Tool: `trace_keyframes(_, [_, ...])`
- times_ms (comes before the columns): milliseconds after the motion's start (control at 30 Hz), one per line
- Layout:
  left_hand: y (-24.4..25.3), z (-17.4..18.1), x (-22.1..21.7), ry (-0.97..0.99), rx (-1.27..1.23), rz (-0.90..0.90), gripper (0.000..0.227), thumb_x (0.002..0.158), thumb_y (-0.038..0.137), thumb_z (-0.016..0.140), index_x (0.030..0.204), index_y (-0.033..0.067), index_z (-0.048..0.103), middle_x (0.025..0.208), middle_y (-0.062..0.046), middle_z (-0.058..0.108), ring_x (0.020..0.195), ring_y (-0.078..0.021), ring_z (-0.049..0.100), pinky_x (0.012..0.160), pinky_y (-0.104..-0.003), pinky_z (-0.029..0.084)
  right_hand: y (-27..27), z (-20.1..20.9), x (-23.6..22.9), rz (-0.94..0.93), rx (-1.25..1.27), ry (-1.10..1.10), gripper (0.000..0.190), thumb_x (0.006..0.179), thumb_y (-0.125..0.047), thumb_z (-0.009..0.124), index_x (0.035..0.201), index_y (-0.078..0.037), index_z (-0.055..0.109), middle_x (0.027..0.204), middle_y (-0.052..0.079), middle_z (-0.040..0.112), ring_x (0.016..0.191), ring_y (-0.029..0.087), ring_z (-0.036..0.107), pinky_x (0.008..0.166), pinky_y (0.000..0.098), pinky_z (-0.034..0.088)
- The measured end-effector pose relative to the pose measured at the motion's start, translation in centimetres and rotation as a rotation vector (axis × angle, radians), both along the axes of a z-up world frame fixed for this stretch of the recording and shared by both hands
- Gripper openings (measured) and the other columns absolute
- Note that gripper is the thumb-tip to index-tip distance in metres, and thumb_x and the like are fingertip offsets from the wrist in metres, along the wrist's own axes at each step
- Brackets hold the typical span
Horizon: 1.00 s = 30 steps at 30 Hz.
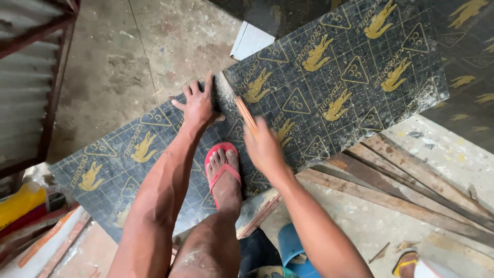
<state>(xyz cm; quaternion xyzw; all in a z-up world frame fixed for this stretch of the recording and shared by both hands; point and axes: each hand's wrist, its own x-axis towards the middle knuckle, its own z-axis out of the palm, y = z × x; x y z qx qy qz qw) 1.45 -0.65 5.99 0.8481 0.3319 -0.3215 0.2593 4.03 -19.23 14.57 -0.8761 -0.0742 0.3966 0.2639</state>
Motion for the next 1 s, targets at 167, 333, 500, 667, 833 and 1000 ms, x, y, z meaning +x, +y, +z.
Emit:
trace_keyframes(167, [0.3,0.0,0.9,-0.006,0.032,0.005,0.125,0.076,0.026,0.094,0.167,0.0273,0.008,0.150,-0.020,0.031,0.144,-0.0433,0.022,0.099,-0.094,0.017,-15.7,3.5,-6.8,-0.010,-0.201,-0.058,0.040,0.092,-0.040,0.065,0.128,-0.020,0.063,0.093,0.026,0.075,0.092,0.047,0.073,0.072,0.0578,0.060])
trace_keyframes(333, [0.4,-1.6,0.5,0.002,0.007,0.008,0.135,0.066,0.030,0.099,0.168,0.0259,0.010,0.150,-0.024,0.032,0.143,-0.0468,0.022,0.099,-0.094,0.014,-7.2,-0.1,-2.4,0.020,-0.209,-0.054,0.038,0.094,-0.041,0.064,0.127,-0.022,0.063,0.088,0.025,0.075,0.091,0.045,0.074,0.074,0.0583,0.060])
trace_keyframes(500, [0.3,0.0,0.5,-0.011,0.022,-0.006,0.129,0.071,0.028,0.097,0.167,0.0263,0.011,0.148,-0.023,0.033,0.143,-0.0460,0.024,0.097,-0.095,0.015,5.4,-8.9,3.7,0.037,0.046,-0.123,0.034,0.093,-0.042,0.064,0.120,-0.022,0.061,0.094,0.014,0.077,0.092,0.038,0.077,0.074,0.0513,0.063])
trace_keyframes(667, [-0.5,-1.0,0.0,-0.137,0.274,-0.067,0.106,0.084,0.031,0.087,0.165,0.0339,0.018,0.138,-0.018,0.041,0.133,-0.0396,0.037,0.090,-0.093,0.031,-4.7,-1.7,-1.3,-0.039,0.048,-0.056,0.040,0.096,-0.029,0.062,0.128,-0.004,0.059,0.101,0.036,0.070,0.102,0.055,0.067,0.083,0.0637,0.054])
trace_keyframes(833, [1.0,-5.5,0.1,-0.120,0.176,-0.060,0.148,0.050,0.051,0.103,0.165,0.0326,0.011,0.149,-0.022,0.037,0.132,-0.0441,0.039,0.090,-0.091,0.029,-16.2,3.6,-5.8,0.118,-0.300,0.003,0.040,0.093,-0.043,0.061,0.124,-0.019,0.053,0.092,0.025,0.073,0.093,0.056,0.062,0.072,0.0594,0.048])
trace_keyframes(1000, [-0.2,-3.2,-0.4,-0.040,0.087,-0.019,0.138,0.062,0.036,0.101,0.167,0.0289,0.012,0.142,-0.022,0.037,0.141,-0.0457,0.027,0.092,-0.097,0.018,-3.7,-3.0,-1.1,0.031,-0.086,-0.003,0.037,0.094,-0.038,0.062,0.125,-0.018,0.061,0.098,0.025,0.073,0.098,0.048,0.071,0.080,0.0577,0.060])
